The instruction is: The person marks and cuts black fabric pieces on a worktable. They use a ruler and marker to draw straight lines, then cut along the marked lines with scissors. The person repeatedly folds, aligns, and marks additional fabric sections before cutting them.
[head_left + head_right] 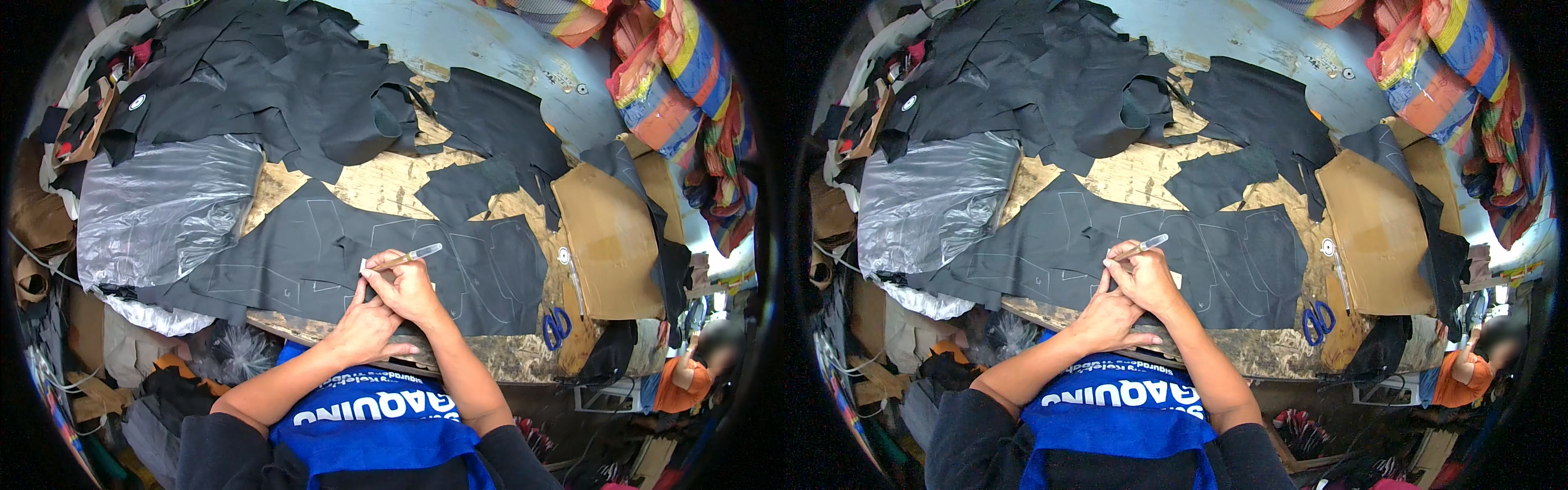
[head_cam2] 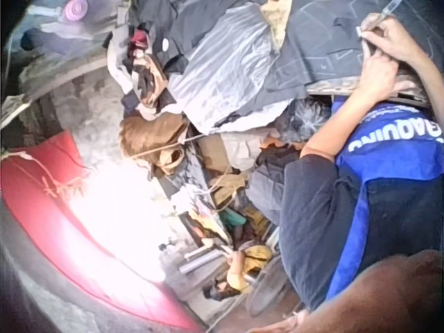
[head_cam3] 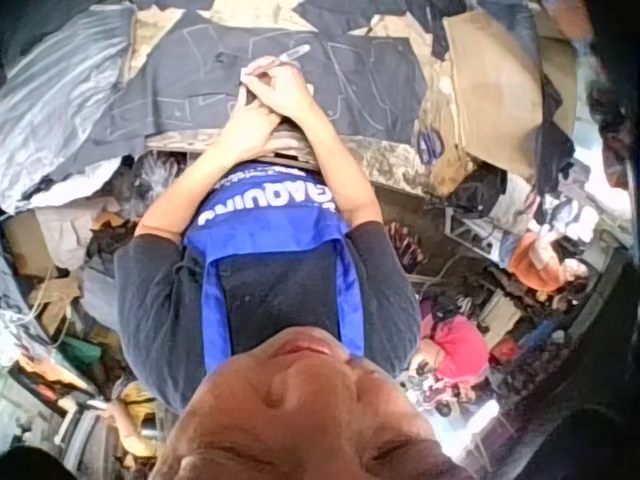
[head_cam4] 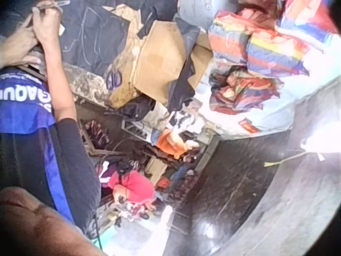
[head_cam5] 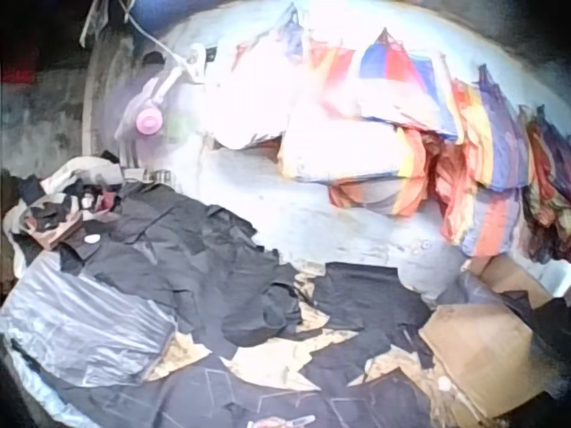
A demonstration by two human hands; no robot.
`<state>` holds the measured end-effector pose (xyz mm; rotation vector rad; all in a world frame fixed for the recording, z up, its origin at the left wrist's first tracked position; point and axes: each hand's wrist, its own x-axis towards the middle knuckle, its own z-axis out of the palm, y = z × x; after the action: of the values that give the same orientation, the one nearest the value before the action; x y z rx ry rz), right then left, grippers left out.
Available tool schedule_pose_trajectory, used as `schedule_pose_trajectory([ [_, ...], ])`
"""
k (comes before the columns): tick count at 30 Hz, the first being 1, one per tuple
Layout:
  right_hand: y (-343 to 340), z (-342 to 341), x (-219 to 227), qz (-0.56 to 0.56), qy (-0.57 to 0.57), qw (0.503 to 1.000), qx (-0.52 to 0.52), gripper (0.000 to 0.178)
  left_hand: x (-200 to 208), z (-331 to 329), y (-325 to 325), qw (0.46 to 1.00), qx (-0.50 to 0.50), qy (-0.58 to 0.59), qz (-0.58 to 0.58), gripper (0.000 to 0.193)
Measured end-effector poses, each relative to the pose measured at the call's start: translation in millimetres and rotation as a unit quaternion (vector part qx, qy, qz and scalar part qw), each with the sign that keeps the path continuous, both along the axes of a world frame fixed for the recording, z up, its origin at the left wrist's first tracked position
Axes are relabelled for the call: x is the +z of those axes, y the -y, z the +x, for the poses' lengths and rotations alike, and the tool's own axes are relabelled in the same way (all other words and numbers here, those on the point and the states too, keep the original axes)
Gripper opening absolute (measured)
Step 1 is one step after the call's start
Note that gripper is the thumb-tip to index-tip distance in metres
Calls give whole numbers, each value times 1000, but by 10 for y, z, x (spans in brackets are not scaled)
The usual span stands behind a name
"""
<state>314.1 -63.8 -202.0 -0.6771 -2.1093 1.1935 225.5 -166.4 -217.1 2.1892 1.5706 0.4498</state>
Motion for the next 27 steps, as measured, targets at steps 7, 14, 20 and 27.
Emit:
schedule_pose_trajectory([
  [7,-26,-144,17,-4,7,998,-67,8,-19,16,-5,999,10,25,23,73],
  [14,-5,6,70,85,46,988,-120,7,37,4,-21,1000,-2,-13,-3,73],
  [20,44,541,105,-37,68,963,-259,10,154,29,-87,996,2,-78,31,77],
  [27,149,707,-90,-69,-4,939,-336,9,466,-66,-325,992,-48,-92,-64,69],
])
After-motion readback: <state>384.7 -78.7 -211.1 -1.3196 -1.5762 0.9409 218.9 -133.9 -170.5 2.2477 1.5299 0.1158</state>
